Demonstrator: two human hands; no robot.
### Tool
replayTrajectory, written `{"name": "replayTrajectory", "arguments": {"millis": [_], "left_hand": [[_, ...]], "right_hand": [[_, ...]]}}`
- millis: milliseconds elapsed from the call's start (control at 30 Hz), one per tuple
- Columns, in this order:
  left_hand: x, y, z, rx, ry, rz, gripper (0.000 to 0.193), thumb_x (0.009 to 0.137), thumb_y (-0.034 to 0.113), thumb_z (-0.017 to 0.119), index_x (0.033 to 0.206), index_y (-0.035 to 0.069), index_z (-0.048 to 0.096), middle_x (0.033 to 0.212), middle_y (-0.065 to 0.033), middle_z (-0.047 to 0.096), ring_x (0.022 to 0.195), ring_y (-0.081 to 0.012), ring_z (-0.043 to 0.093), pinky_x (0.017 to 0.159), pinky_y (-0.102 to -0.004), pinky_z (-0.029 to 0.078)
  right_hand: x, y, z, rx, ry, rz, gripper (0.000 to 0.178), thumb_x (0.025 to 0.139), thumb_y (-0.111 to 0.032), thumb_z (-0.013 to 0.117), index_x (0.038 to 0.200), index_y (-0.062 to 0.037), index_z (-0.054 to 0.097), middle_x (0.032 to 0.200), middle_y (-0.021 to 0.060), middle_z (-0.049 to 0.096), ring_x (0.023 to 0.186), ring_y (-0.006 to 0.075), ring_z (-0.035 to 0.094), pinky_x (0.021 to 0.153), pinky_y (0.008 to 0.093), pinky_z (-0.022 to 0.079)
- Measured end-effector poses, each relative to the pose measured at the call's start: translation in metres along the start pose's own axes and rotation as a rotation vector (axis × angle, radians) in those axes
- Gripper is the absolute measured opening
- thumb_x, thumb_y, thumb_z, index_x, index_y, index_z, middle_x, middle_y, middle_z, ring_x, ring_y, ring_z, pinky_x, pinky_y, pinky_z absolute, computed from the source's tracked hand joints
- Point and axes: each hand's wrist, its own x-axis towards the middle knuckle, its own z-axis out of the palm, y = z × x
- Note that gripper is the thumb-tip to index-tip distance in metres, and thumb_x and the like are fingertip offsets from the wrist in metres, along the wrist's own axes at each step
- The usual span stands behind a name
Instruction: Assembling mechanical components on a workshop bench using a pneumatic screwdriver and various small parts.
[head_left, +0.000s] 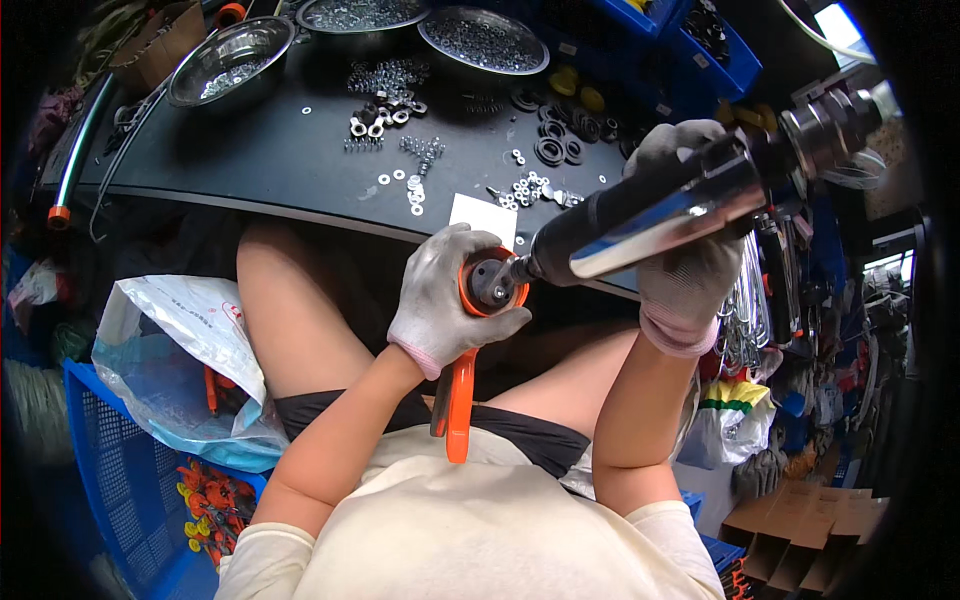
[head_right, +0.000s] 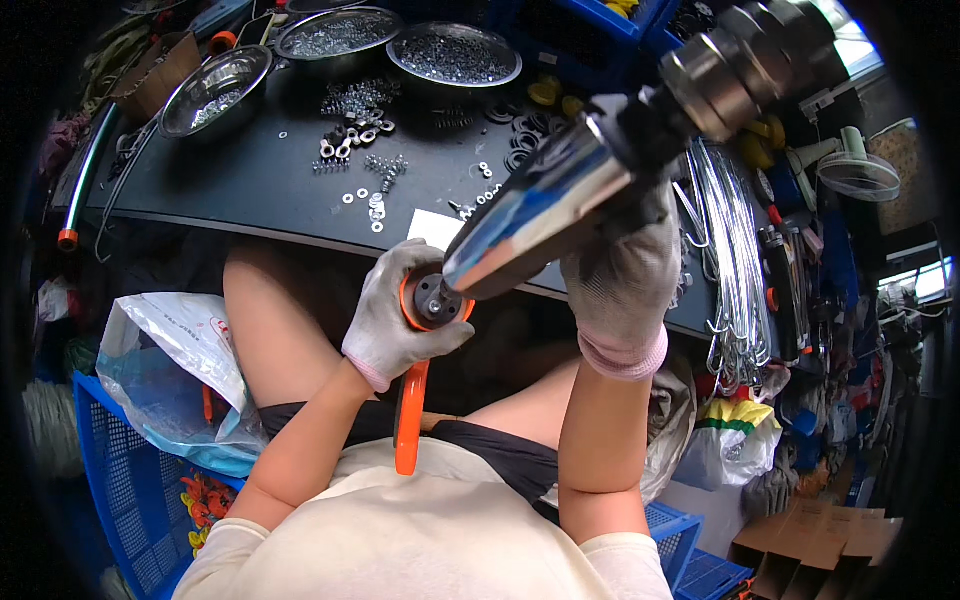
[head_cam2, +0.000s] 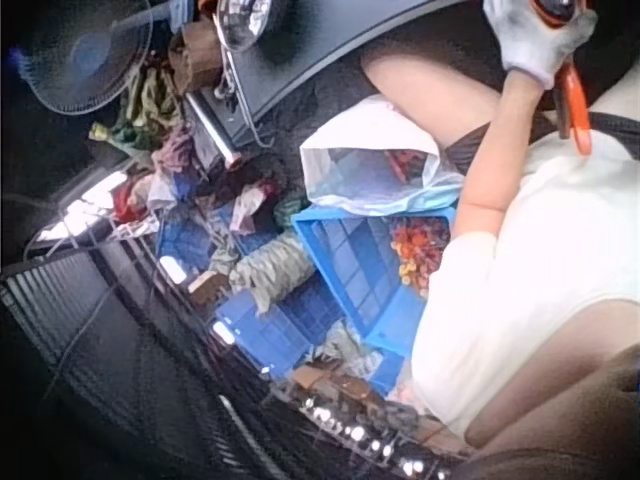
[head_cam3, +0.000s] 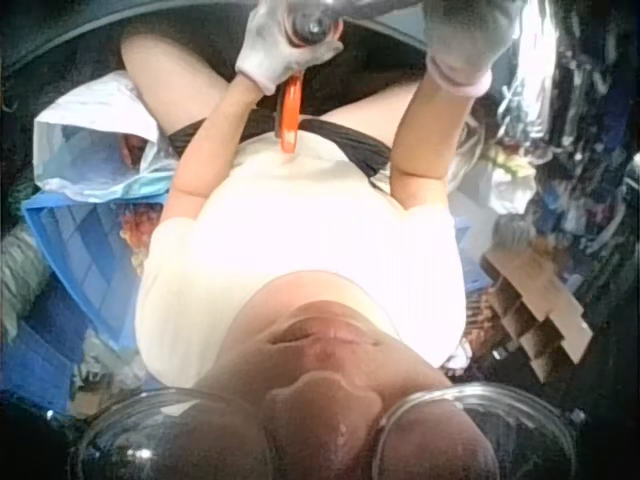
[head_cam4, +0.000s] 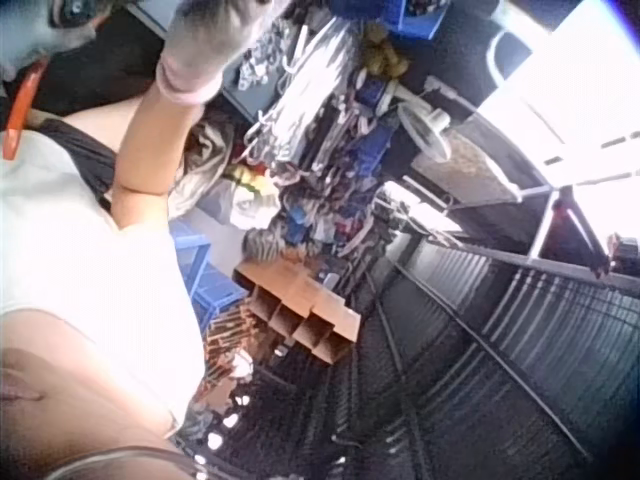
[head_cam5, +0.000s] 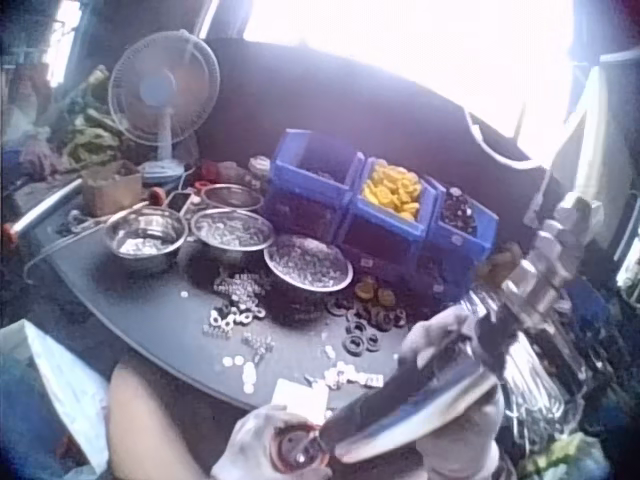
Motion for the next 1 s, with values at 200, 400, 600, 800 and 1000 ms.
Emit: {"name": "replayTrajectory", "arguments": {"millis": [200, 400, 600, 800, 1000], "left_hand": [[-0.002, 0.000, 0.001, 0.004, 0.034, 0.028, 0.063, 0.051, 0.022, 0.084, 0.105, 0.006, 0.056, 0.103, -0.0112, 0.059, 0.097, -0.0296, 0.057, 0.088, -0.0385, 0.046], [-0.002, -0.002, 0.001, 0.047, 0.035, 0.026, 0.064, 0.050, 0.023, 0.084, 0.105, 0.007, 0.056, 0.103, -0.0118, 0.058, 0.099, -0.0312, 0.056, 0.090, -0.0407, 0.044], [-0.002, 0.000, -0.002, 0.064, 0.036, 0.017, 0.067, 0.050, 0.024, 0.084, 0.108, 0.007, 0.056, 0.107, -0.0129, 0.058, 0.104, -0.0325, 0.055, 0.093, -0.0412, 0.043], [-0.004, 0.001, 0.000, 0.089, 0.039, 0.005, 0.068, 0.050, 0.025, 0.084, 0.109, 0.008, 0.056, 0.111, -0.0133, 0.057, 0.109, -0.0337, 0.053, 0.097, -0.0427, 0.040], [-0.002, 0.003, -0.001, 0.074, 0.010, -0.024, 0.070, 0.050, 0.027, 0.085, 0.111, 0.009, 0.056, 0.112, -0.0133, 0.056, 0.110, -0.0335, 0.052, 0.098, -0.0425, 0.039]], "right_hand": [[0.010, -0.009, 0.010, -0.330, -0.105, -0.095, 0.029, 0.091, -0.028, 0.062, 0.104, -0.0082, 0.045, 0.091, 0.0057, 0.042, 0.083, 0.0156, 0.042, 0.079, 0.0282, 0.041], [0.019, -0.009, 0.012, 0.337, 0.088, 0.210, 0.031, 0.091, -0.037, 0.061, 0.097, -0.0105, 0.045, 0.084, 0.0021, 0.041, 0.076, 0.0141, 0.040, 0.069, 0.0278, 0.039], [0.027, 0.006, -0.011, 0.806, -0.165, 0.337, 0.047, 0.094, -0.032, 0.055, 0.126, 0.0015, 0.047, 0.114, 0.0113, 0.059, 0.111, 0.0228, 0.056, 0.105, 0.0366, 0.041], [0.032, 0.004, -0.015, 0.768, -0.298, 0.350, 0.048, 0.091, -0.032, 0.059, 0.125, -0.0005, 0.048, 0.109, 0.0092, 0.057, 0.109, 0.0211, 0.055, 0.102, 0.0362, 0.042], [0.027, 0.020, 0.015, 0.664, -0.379, -0.050, 0.058, 0.083, -0.031, 0.070, 0.126, -0.0007, 0.045, 0.109, 0.0102, 0.054, 0.105, 0.0235, 0.055, 0.095, 0.0357, 0.047]]}}
